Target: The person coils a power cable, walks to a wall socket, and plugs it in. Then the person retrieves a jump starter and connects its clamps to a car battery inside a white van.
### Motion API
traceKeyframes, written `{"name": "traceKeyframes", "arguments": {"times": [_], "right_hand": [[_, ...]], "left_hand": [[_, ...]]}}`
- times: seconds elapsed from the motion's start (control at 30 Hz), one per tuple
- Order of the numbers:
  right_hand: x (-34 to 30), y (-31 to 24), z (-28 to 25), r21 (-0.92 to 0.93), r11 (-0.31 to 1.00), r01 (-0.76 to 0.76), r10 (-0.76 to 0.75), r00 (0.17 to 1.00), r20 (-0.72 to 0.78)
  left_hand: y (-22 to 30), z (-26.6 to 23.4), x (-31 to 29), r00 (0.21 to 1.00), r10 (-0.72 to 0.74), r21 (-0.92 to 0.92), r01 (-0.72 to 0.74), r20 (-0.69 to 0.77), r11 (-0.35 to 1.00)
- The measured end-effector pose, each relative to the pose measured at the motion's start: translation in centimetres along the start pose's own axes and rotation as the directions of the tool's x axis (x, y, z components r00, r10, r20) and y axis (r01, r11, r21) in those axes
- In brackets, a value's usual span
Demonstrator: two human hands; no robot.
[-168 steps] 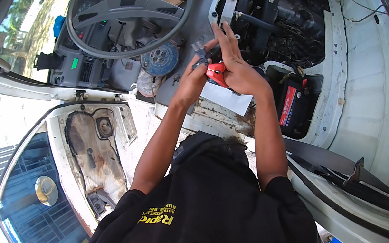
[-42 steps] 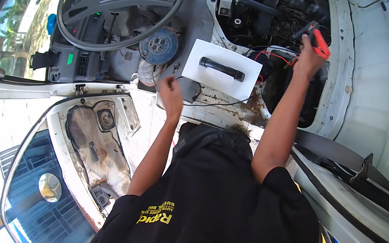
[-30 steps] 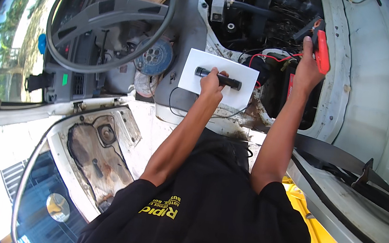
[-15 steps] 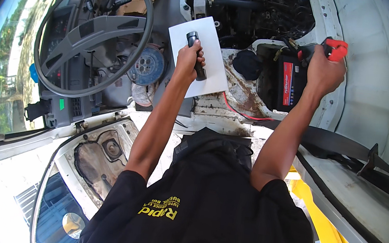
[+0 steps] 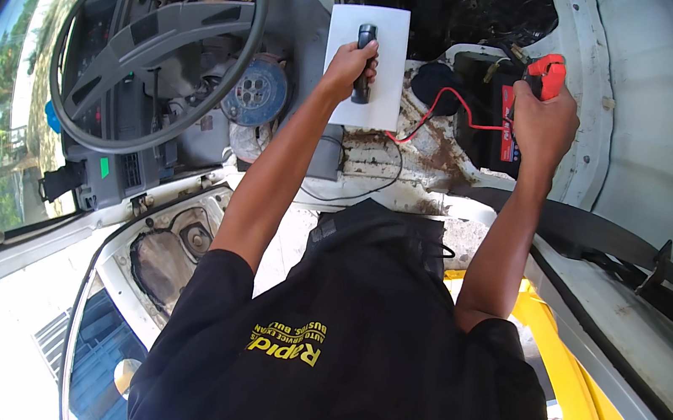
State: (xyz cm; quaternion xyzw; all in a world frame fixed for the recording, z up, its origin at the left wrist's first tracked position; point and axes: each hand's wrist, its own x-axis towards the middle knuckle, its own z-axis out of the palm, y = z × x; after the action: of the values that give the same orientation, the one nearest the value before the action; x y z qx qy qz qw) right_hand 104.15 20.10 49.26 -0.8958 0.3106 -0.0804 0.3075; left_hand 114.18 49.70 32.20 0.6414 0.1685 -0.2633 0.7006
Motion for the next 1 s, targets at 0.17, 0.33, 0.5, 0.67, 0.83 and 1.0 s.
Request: {"name": "traceKeyframes", "arguments": {"times": [0.17, 0.33, 0.5, 0.67, 0.83, 1.0], "right_hand": [[-0.8, 1.5, 1.4, -0.075, 0.995, 0.069, -0.060, 0.991, 0.121], [-2.0, 2.0, 1.9, 0.147, 0.980, 0.132, -0.182, 0.891, 0.417], [-5.1, 2.8, 1.2, 0.262, 0.942, 0.208, -0.296, 0.884, 0.362], [-10.9, 2.2, 0.8, 0.379, 0.855, 0.353, -0.439, 0.883, 0.168], [-17.4, 3.2, -0.5, 0.616, 0.784, 0.076, -0.419, 0.797, 0.435], [-22.7, 1.4, -0.4, 0.679, 0.716, -0.161, -0.392, 0.712, 0.582]], "left_hand": [[0.2, -1.5, 0.2, 0.997, 0.062, 0.142, -0.068, 0.042, 0.987], [-1.4, -3.5, 1.0, 0.978, 0.209, 0.480, -0.187, 0.008, 0.857], [-2.9, -5.9, -0.8, 0.963, 0.242, 0.594, -0.264, 0.118, 0.760], [-4.1, -7.1, -4.8, 0.885, 0.427, 0.436, -0.316, -0.185, 0.843], [-1.7, 0.9, -20.2, 0.939, 0.221, 0.012, -0.232, 0.264, 0.973], [-2.2, 2.1, -26.9, 0.884, 0.133, -0.149, -0.073, 0.448, 0.986]]}}
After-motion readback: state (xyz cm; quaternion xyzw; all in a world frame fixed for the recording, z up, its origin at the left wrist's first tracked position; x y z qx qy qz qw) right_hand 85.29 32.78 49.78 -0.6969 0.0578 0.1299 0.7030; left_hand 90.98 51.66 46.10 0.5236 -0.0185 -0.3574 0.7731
